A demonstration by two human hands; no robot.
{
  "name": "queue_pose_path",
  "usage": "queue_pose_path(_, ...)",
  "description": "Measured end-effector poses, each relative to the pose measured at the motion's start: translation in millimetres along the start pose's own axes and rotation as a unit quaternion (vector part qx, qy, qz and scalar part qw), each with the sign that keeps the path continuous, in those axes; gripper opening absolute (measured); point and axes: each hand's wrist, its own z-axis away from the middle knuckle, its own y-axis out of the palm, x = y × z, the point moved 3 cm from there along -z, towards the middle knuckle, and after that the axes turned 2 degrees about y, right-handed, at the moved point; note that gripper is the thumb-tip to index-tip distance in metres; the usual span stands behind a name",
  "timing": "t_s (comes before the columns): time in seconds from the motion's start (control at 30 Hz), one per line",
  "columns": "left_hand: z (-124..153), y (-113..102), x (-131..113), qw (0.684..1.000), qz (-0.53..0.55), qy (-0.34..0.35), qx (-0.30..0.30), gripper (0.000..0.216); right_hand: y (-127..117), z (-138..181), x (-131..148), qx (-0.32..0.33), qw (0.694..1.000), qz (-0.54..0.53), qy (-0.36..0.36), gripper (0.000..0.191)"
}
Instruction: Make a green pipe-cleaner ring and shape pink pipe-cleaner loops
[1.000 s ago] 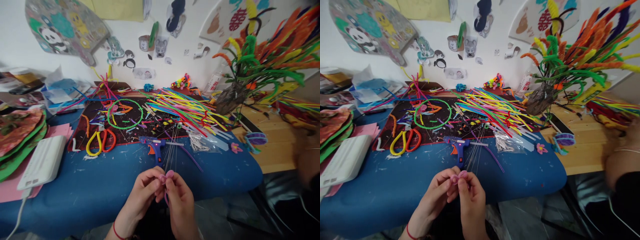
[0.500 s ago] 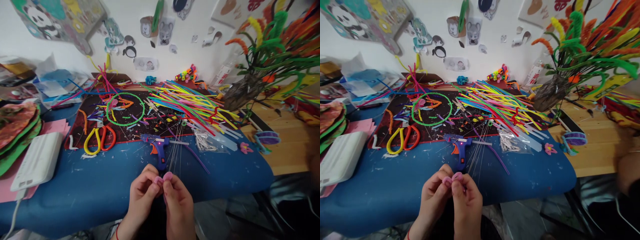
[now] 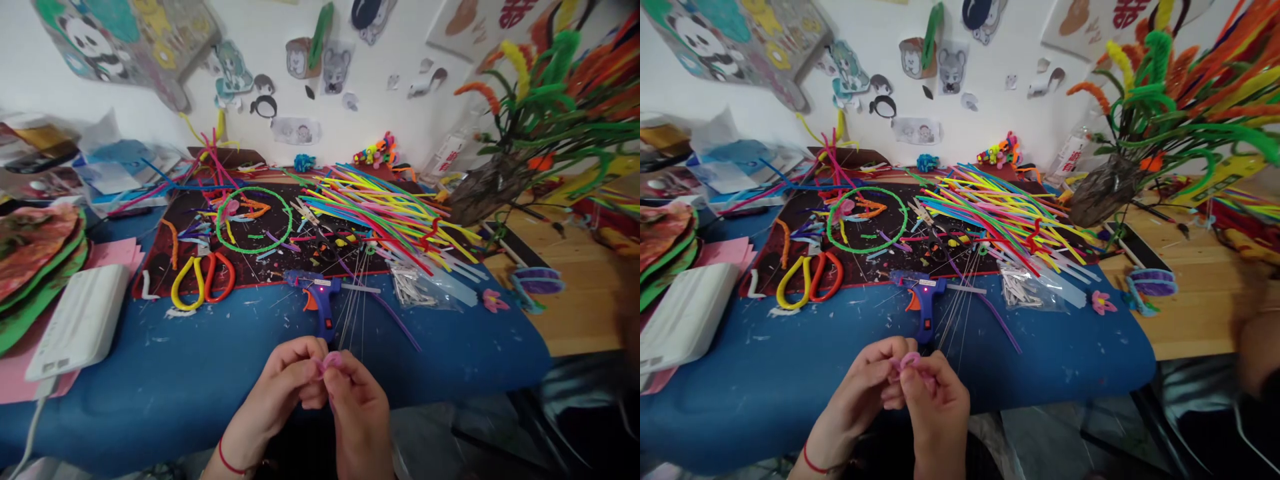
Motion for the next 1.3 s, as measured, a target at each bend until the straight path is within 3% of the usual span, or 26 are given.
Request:
queue_pose_path(0.17,-3.6,4.0,-1.4,0.997,-0.045,0.015,-0.057,0.023,-2.3,-0.5,0.8,-0.033,0.999,-0.029,0.02,0.022)
queue_pose_path(0.4,-1.1,8.4,0.1,0.995,-0.032,0.075,-0.049,0.019,5.2,-2.7,5.0,-0.001,0.993,-0.107,0.047,0.019)
queue_pose_path(0.57,1.1,4.9,1.9,0.999,0.002,0.026,-0.033,0.017,5.6,-3.6,6.1,0.019,0.993,-0.104,0.058,0.02)
queue_pose_path(0.73,-2.9,3.9,-4.0,0.996,0.075,-0.04,-0.001,0.018,7.2,-5.0,7.6,0.052,0.996,-0.063,0.021,0.017)
queue_pose_path(0.9,-2.6,4.5,-15.0,0.99,0.026,-0.141,0.018,0.026,4.1,-8.1,16.5,0.099,0.995,0.002,0.002,0.017)
queue_pose_path(1.1,4.5,6.6,-22.7,0.987,-0.018,-0.157,0.03,0.028,-4.2,-8.4,25.9,0.119,0.987,0.099,-0.032,0.017)
queue_pose_path(1.3,7.2,10.8,-13.9,0.983,0.008,-0.182,0.035,0.027,-5.8,0.6,27.7,0.112,0.989,0.081,-0.058,0.018)
